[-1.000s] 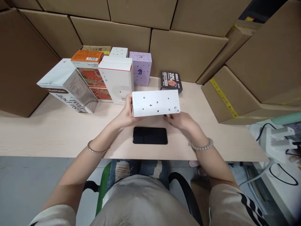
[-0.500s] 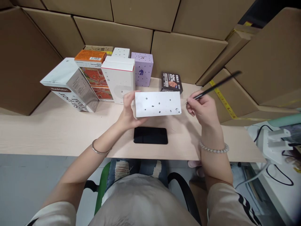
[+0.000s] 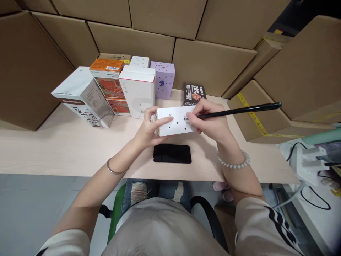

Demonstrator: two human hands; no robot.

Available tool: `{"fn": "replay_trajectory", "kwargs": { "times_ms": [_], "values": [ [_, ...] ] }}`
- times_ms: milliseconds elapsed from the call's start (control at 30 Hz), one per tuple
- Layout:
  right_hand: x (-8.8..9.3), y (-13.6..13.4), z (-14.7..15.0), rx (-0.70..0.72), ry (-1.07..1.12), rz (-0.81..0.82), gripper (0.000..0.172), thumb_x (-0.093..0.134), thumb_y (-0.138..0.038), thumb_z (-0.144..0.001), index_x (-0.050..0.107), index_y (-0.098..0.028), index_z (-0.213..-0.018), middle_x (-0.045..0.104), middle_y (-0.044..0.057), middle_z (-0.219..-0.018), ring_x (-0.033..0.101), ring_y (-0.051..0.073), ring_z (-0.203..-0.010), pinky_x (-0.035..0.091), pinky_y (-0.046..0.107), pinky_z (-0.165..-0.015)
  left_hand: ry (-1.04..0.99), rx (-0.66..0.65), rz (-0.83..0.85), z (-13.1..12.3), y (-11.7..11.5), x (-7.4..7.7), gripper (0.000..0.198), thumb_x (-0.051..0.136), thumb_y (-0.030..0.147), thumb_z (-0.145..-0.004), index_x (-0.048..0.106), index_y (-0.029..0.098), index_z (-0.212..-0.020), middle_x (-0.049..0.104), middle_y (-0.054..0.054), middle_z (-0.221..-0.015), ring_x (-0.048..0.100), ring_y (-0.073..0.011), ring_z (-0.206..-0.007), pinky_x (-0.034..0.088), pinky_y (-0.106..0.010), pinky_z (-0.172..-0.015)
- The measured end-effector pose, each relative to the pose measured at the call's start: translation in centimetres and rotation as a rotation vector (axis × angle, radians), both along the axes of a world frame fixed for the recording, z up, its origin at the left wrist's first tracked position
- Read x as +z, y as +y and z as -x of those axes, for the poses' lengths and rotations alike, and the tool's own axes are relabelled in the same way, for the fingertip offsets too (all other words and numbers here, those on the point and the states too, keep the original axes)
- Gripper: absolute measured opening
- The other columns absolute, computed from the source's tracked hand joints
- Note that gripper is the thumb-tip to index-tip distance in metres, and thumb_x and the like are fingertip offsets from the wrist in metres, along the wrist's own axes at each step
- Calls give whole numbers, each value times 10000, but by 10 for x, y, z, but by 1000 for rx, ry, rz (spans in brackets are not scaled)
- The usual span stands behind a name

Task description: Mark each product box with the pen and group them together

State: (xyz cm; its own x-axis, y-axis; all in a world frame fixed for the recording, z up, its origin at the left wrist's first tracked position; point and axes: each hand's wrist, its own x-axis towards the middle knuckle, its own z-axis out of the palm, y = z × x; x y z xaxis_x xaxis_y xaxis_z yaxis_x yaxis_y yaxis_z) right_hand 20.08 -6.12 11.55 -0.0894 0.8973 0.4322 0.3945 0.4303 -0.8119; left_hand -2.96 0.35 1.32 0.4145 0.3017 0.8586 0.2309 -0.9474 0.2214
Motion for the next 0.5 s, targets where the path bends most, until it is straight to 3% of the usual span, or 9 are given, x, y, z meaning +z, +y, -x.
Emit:
{"fn": "replay_trajectory", "kwargs": {
  "times_ms": [333,500],
  "values": [
    [2,-6,0,-118,-122,-31,315,755,-320,-858,526,-249,-654,561,-46,-573,502,113,-538,345,252,-488,1,-7,39,-1,-2,-2,732,875,402,-839,531,435,-1485,435,-88,-1345,523,-297,-1301,570,-519,-1061],
    [10,-9,-7,117,-59,134,389,823,-446,-862,567,-244,-650,549,-67,-479,461,92,-403,336,248,-422,-17,-38,-8,-4,-1,-3,727,831,340,-861,506,430,-1506,430,-98,-1359,516,-297,-1322,580,-508,-1059]
  ]
}}
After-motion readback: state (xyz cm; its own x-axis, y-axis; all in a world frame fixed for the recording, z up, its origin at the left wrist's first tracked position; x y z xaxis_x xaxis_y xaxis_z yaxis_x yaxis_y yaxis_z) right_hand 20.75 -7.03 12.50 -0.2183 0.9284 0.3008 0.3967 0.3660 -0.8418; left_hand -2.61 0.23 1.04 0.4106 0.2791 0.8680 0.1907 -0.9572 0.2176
